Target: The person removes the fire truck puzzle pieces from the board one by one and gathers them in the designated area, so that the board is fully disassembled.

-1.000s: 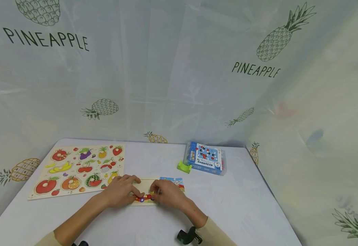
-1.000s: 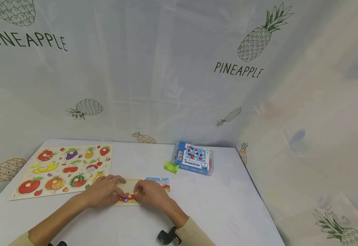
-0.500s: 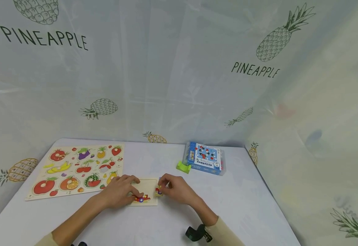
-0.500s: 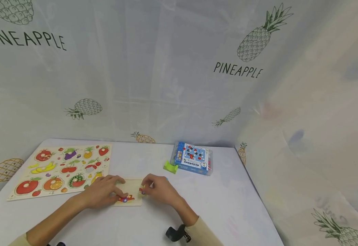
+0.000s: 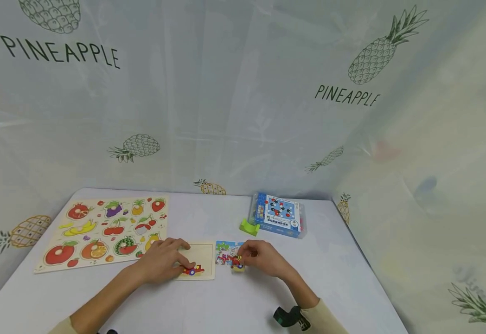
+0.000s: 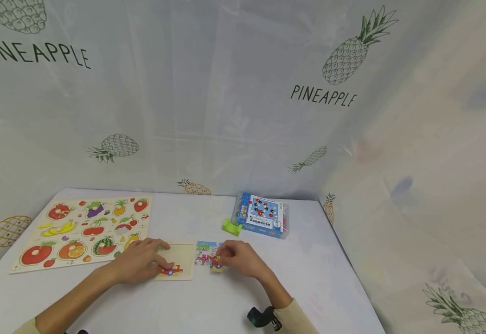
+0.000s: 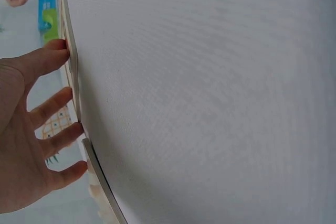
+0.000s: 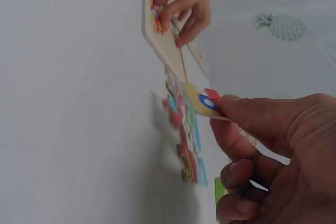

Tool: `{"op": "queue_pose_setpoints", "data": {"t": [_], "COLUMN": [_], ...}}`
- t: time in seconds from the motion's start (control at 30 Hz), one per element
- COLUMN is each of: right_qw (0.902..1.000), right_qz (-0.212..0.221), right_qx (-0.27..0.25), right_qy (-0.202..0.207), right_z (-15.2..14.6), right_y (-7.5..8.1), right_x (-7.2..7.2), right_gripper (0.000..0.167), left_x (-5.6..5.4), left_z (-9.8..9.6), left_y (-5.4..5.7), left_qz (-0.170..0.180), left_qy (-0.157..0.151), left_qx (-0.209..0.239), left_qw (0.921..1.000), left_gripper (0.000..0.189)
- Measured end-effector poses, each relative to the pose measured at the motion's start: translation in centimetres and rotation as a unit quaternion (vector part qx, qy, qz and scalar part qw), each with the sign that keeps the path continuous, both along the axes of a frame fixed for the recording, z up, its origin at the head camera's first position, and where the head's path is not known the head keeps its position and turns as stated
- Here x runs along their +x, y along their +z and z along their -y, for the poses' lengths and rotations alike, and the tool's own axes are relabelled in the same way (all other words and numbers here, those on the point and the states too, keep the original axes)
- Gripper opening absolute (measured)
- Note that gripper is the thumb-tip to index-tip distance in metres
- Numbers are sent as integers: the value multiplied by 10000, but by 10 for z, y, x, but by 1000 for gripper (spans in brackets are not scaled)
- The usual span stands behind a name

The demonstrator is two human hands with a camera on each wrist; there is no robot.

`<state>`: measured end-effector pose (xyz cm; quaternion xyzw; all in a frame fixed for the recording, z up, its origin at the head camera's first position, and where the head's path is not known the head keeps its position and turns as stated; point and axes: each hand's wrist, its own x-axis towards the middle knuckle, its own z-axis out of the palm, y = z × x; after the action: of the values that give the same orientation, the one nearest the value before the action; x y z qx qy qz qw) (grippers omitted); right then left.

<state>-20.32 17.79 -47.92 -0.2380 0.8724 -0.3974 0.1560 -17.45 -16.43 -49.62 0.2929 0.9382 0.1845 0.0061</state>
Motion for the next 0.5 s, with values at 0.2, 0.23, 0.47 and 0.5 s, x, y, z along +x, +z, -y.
{"op": "queue_pose_setpoints", "data": {"t": [0.2,0.23,0.47,0.5], "right_qw": [9995,9994,9979,9978], "right_qz": [179,154,-132,-156], "right_qx": [262,320,616,625], "right_qy": [5,-5,-167,-182], "right_z": [-11,-12,-12,-12], "right_y": [-11,-13,-16,-16], "right_x": [-2,-2,-3,-3], "right_gripper": [10,9,6,6], "left_x": [0,0,1,2], "left_z": [0,0,-2,-2], "left_y": [1,1,3,3], "left_qz": [11,11,21,21], "left_qy": [-2,0,14,12], "left_qx": [-39,-46,-68,-65], "left_qw": [10000,10000,10000,10000], "left_gripper": [17,17,16,16]}}
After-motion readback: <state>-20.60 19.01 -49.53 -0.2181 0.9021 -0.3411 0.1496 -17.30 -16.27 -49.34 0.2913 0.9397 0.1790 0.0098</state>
